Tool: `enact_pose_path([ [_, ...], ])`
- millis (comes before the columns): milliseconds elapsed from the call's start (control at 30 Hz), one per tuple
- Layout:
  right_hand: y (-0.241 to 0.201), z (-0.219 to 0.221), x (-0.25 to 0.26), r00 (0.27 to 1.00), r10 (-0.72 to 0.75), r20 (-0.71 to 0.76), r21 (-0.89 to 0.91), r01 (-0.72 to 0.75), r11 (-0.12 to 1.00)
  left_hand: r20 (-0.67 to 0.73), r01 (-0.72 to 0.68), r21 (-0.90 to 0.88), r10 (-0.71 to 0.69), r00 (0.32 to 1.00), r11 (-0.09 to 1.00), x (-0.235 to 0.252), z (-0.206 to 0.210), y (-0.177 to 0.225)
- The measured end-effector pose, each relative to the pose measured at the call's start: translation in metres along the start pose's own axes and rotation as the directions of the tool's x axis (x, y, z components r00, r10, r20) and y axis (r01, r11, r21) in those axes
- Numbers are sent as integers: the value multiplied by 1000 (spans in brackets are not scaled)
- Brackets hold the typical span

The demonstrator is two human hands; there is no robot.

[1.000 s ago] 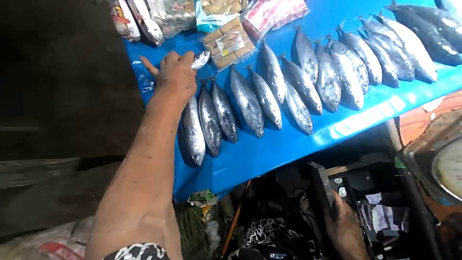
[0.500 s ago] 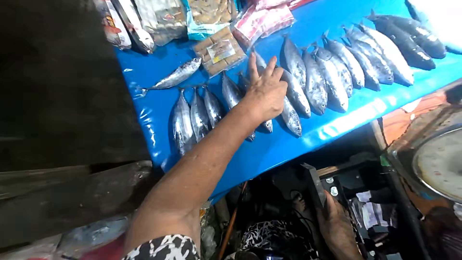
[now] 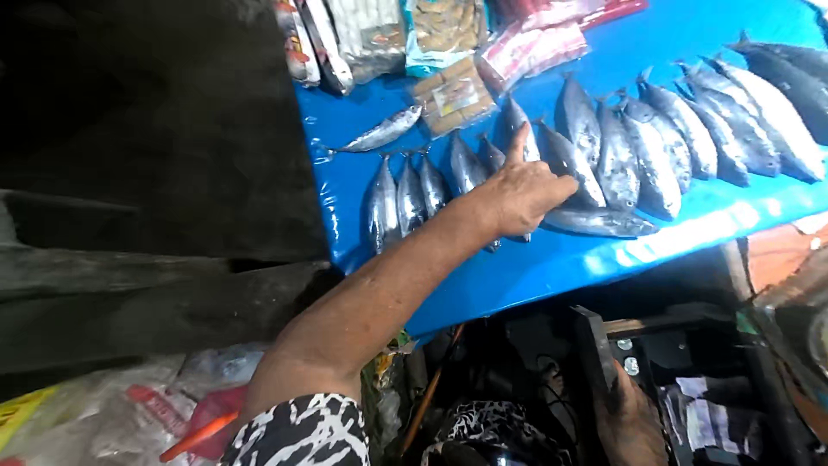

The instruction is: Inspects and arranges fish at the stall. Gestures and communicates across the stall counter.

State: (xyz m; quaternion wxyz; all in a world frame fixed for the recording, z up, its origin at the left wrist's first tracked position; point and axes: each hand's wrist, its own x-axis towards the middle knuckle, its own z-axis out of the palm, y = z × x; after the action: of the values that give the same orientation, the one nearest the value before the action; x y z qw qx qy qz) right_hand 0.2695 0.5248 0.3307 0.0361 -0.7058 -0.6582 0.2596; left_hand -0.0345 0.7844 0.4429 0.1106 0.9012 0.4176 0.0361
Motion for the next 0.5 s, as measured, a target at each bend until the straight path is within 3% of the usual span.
enact_pose_path([
  [133,-2,0,-1,999,36,12,2,-36,999,-31,39,-41,-40,999,998,-5,9,-9],
  [267,0,3,-1,999,17,-42,-26,-18,999,131,174,-22,-170,977,984,4,13,8],
  [333,-2,4,-1,999,17,-33,-24,-18,1000,148,191,-27,-185,972,981,7,13,15],
  [500,-2,6,1,997,-3,-74,-41,0,999,-121,-19,-68,10,993,998,6,25,29],
])
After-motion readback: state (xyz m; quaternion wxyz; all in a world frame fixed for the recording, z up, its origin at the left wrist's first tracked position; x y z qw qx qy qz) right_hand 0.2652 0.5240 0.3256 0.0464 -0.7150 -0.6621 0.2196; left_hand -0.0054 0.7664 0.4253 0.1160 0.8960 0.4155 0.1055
